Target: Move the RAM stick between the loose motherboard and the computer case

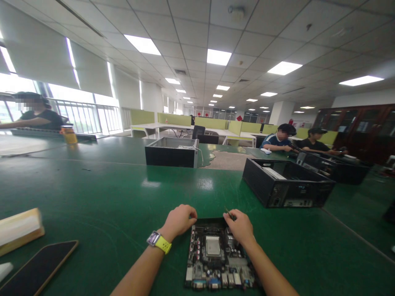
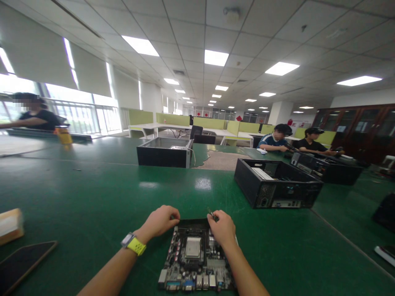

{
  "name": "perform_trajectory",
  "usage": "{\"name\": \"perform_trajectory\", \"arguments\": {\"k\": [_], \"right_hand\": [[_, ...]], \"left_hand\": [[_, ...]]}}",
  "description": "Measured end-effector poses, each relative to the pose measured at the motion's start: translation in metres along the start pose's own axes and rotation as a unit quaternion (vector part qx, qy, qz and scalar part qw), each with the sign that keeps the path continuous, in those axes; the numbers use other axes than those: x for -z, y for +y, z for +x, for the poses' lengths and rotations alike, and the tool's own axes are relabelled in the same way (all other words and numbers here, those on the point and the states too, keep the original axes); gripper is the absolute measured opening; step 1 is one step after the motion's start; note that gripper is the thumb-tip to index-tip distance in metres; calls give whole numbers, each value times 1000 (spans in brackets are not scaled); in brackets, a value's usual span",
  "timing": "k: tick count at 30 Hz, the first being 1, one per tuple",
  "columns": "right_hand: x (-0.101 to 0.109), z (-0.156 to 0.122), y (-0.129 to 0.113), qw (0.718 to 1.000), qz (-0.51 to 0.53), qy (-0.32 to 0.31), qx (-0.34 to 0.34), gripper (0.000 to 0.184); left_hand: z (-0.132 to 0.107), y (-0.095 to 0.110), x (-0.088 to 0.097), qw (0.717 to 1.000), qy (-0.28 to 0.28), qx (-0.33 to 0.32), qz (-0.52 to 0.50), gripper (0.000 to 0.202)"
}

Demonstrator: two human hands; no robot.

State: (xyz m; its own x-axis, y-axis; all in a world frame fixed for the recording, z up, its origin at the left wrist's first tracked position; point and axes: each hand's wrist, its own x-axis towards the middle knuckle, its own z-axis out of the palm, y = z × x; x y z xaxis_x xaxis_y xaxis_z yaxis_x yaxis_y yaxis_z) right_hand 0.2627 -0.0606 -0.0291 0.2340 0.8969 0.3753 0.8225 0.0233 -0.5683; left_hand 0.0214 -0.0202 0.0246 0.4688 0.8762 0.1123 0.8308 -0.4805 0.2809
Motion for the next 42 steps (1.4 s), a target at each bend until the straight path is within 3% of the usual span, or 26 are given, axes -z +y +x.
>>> {"name": "perform_trajectory", "arguments": {"k": [23, 32, 35, 38, 40, 42], "right_hand": [[4, -2, -6, 999, 3, -31, -41, 32], [1, 0, -2, 999, 27, -13, -16, 35], [2, 0, -3, 999, 26, -11, -19, 38], [2, 0, -3, 999, 29, -4, -22, 40], [1, 0, -1, 999, 42, 3, -18, 40], [-1, 1, 2, 998, 67, 12, -17, 41]], "left_hand": [[-2, 1, -5, 1000, -9, -16, 1, 19], [0, 0, -6, 1000, -12, -12, -11, 25], [-4, 15, -2, 999, 47, -22, -7, 35], [-18, 50, -3, 993, 92, -78, -11, 31], [-32, 78, -8, 989, 58, -133, -23, 32], [-47, 105, -15, 982, -17, -186, -29, 40]]}}
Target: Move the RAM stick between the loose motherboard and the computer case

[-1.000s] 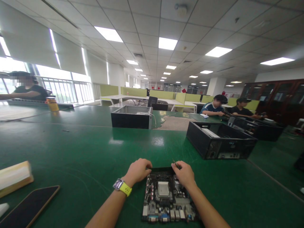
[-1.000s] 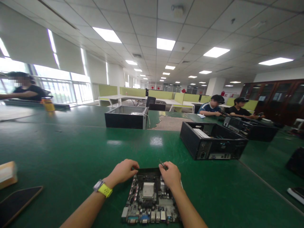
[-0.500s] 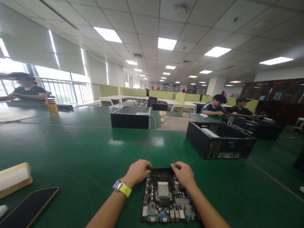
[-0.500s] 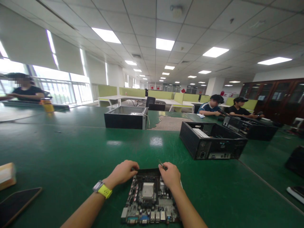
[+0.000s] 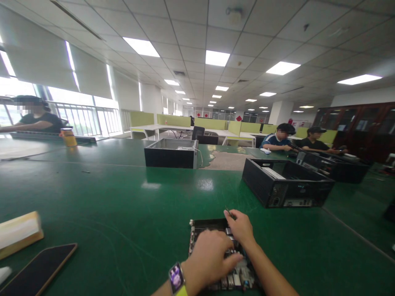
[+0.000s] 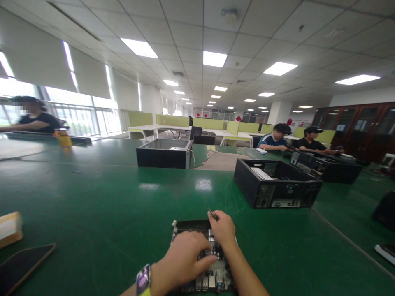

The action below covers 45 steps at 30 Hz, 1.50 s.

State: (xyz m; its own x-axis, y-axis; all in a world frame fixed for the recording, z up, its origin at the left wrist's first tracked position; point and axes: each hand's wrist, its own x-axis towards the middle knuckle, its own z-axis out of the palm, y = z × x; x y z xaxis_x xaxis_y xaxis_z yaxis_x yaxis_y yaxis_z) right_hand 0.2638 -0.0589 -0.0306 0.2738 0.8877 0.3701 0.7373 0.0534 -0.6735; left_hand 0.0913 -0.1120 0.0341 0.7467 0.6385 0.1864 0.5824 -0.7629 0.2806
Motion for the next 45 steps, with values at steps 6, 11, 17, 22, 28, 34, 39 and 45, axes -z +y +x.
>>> {"name": "perform_trajectory", "arguments": {"k": [6, 11, 17, 22, 28, 34, 39, 45], "right_hand": [[5, 14, 5, 990, 126, 57, -25, 51], [34, 35, -4, 987, 131, 79, -42, 56], [102, 103, -1, 993, 15, 106, -58, 50], [159, 169, 19, 979, -147, 55, -129, 49], [171, 184, 55, 959, -207, 10, -195, 55], [171, 192, 71, 942, -243, -16, -232, 57], [173, 195, 71, 934, -259, -13, -245, 55], [165, 176, 60, 931, -277, -5, -240, 61]], "left_hand": [[-4, 35, -18, 990, -142, 19, 4, 52], [0, 32, -26, 986, -144, 77, -31, 47], [4, 37, -32, 983, -138, 110, -47, 48], [-1, 19, -26, 990, -76, 116, -10, 38], [-5, -56, -5, 981, 9, 181, 73, 32], [-25, -145, 23, 952, 47, 278, 118, 34], [-59, -213, 51, 923, 57, 353, 143, 42], [-84, -262, 74, 914, 41, 381, 132, 48]]}}
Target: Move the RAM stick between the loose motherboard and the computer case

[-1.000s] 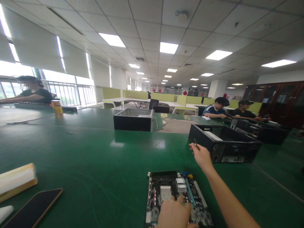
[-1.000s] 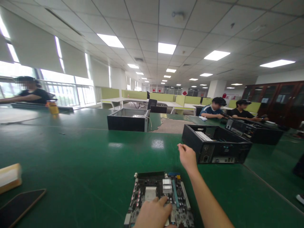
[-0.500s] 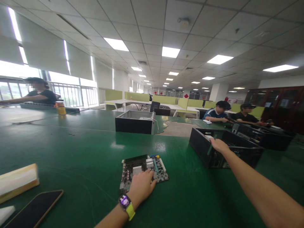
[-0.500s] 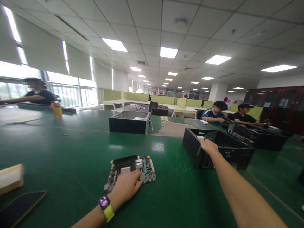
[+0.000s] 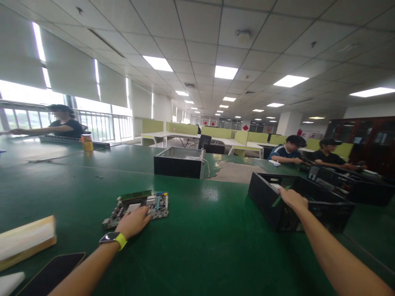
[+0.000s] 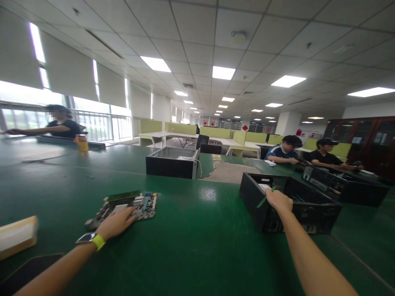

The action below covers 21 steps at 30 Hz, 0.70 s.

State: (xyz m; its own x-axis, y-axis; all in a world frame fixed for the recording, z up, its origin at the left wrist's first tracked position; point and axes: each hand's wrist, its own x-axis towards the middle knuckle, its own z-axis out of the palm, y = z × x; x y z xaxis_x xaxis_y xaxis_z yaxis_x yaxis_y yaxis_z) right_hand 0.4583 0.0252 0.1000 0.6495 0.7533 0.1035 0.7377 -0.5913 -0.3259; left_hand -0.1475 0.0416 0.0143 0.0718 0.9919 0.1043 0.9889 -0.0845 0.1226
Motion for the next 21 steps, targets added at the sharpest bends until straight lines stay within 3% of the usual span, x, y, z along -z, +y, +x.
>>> {"name": "perform_trajectory", "arguments": {"k": [3, 5, 8, 12, 17, 21], "right_hand": [[-5, -30, -10, 999, -13, 12, 32, 61], [-7, -61, -21, 998, -19, 20, 56, 62], [-6, -119, -42, 995, -17, 34, 93, 62], [2, -209, -77, 985, 3, 41, 169, 57], [1, -313, -119, 960, 71, 13, 270, 52], [0, -358, -132, 918, 140, -51, 368, 48]], "left_hand": [[4, 13, 1, 998, 64, -3, 12, 50], [6, 36, 4, 993, 111, -45, -4, 49], [7, 84, 16, 980, 141, -130, -54, 47], [3, 146, 49, 949, 172, -239, -109, 43], [-2, 202, 103, 906, 202, -338, -157, 36], [0, 237, 123, 898, 174, -363, -175, 34]]}}
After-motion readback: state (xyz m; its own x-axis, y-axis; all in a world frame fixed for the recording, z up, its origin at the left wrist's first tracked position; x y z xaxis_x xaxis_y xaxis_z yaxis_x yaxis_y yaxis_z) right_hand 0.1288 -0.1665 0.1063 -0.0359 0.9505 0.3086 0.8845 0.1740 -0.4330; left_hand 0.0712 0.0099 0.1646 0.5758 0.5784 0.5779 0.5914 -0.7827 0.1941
